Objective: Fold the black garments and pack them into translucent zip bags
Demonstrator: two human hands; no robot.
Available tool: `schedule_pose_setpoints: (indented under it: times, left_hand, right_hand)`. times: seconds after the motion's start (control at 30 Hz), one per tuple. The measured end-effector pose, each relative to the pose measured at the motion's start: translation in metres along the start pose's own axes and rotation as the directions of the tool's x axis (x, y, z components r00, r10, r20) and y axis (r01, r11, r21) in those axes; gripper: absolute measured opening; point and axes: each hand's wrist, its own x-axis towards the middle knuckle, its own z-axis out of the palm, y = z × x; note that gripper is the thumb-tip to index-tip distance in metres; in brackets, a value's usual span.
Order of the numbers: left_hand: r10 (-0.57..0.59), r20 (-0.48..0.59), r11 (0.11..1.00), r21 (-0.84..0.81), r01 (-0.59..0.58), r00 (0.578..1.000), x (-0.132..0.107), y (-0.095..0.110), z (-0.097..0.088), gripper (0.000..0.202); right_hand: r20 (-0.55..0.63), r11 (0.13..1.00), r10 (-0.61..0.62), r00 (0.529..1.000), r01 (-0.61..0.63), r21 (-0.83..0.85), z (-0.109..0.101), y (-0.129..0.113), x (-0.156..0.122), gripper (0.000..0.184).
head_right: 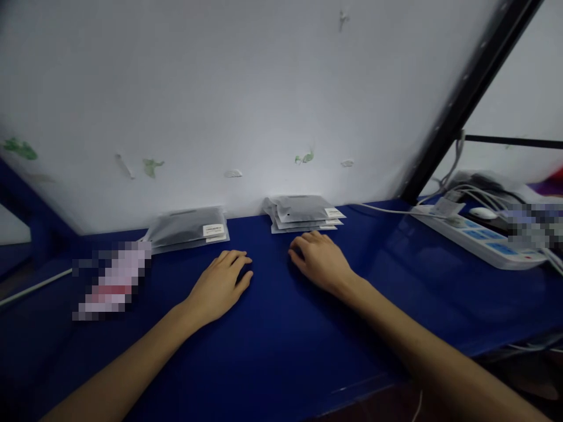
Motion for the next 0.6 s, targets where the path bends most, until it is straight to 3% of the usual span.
schedule_pose_setpoints:
  times: [0.13, 0.2, 0.37, 0.6]
  left_hand:
    - [-0.013, 0.037, 1.000, 0.003, 0.013, 0.999, -0.001, 0.001, -0.001, 0.031]
    - [-0.017, 0.046, 1.000, -0.001, 0.017, 0.999, -0.002, 0.001, -0.001, 0.031]
    - [-0.009, 0.022, 1.000, -0.009, 0.009, 1.000, -0.003, 0.000, 0.002, 0.030]
    - [0.005, 0.032, 1.000, -0.030, -0.004, 0.999, 0.000, -0.001, -0.002, 0.030]
  right_hand:
    - [-0.200, 0.994, 0.087, 0.976, -0.099, -0.055, 0.000, 0.040, 0.025, 0.027]
    - [-0.244, 0.980, 0.171, 0.955, -0.191, -0.062, 0.006, 0.066, 0.033, 0.033]
    - [-0.172, 0.911, 0.390, 0.905, -0.406, -0.073, 0.027, 0.113, 0.028, 0.054]
    - [-0.178, 0.874, 0.473, 0.863, -0.485, -0.033, 0.024, 0.125, 0.014, 0.041]
